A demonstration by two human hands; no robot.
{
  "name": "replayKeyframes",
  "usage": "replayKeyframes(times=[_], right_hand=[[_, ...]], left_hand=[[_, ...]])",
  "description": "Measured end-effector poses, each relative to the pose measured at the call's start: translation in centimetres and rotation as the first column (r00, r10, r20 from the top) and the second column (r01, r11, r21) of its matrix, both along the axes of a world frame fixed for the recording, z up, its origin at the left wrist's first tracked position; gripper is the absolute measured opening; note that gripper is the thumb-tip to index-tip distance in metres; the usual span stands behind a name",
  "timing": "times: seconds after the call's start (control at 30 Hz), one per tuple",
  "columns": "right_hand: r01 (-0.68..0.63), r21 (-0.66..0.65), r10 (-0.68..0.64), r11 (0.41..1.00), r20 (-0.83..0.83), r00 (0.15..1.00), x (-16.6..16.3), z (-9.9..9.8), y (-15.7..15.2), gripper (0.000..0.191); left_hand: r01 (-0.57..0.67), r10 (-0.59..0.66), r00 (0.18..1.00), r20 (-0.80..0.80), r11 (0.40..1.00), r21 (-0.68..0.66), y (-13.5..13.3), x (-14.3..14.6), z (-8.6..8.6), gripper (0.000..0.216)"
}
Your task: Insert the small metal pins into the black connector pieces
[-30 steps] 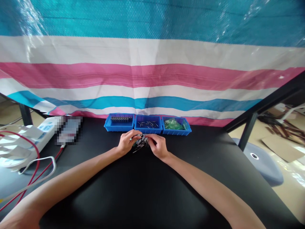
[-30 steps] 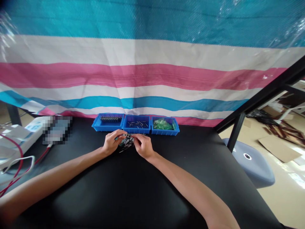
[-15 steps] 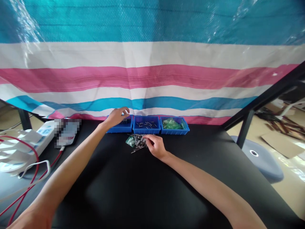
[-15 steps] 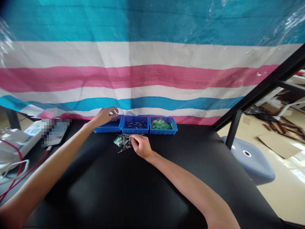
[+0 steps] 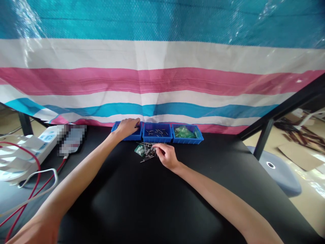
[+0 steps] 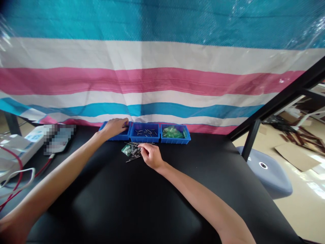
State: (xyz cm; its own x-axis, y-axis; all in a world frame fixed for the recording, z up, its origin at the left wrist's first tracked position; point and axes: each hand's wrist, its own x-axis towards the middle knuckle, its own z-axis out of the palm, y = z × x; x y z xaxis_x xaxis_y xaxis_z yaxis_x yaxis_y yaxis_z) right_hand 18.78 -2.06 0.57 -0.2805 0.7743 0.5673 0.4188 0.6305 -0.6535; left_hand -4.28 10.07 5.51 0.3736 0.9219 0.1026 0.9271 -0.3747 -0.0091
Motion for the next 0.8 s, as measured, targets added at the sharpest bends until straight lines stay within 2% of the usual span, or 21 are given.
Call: replayKeyframes(times=[0.23,0.37,0.47,0.57,0.67,0.8], right_hand=[[-0.013,0.015,0.013,1.0,0.006,1.0,0.0,-0.1,0.0,0.022],[-0.031,0.03,0.03,0.999,0.04,0.999,0.0,-0.1,0.0,0.022],[-0.158,0.083,0.142,0.984,0.174,0.974,0.0,-0.1,-0.2,0.019],[-0.278,0.167,0.2,0.946,0.374,0.906,-0.3,0.0,-0.4,0.016],[-0.305,0.229,0.15,0.924,0.516,0.843,-0.5,0.0,-0.4,0.017],[-0.303,0.24,0.118,0.922,0.572,0.812,-0.6,-0.3,-0.2,0.015]], left_hand=[[-0.022,0.022,1.0,0.003,1.0,-0.008,-0.1,0.1,-0.3,0.024],[-0.016,0.016,1.0,-0.002,1.0,0.009,-0.7,0.3,0.7,0.023],[-0.006,0.0,0.996,0.084,0.997,0.079,-1.7,0.5,2.3,0.023],[-0.007,-0.045,0.963,0.265,0.981,0.194,-3.7,1.2,3.2,0.02],[0.03,-0.186,0.842,0.506,0.953,0.301,-6.4,2.5,1.9,0.018],[0.054,-0.26,0.693,0.672,0.949,0.312,-9.7,3.9,-2.4,0.017]])
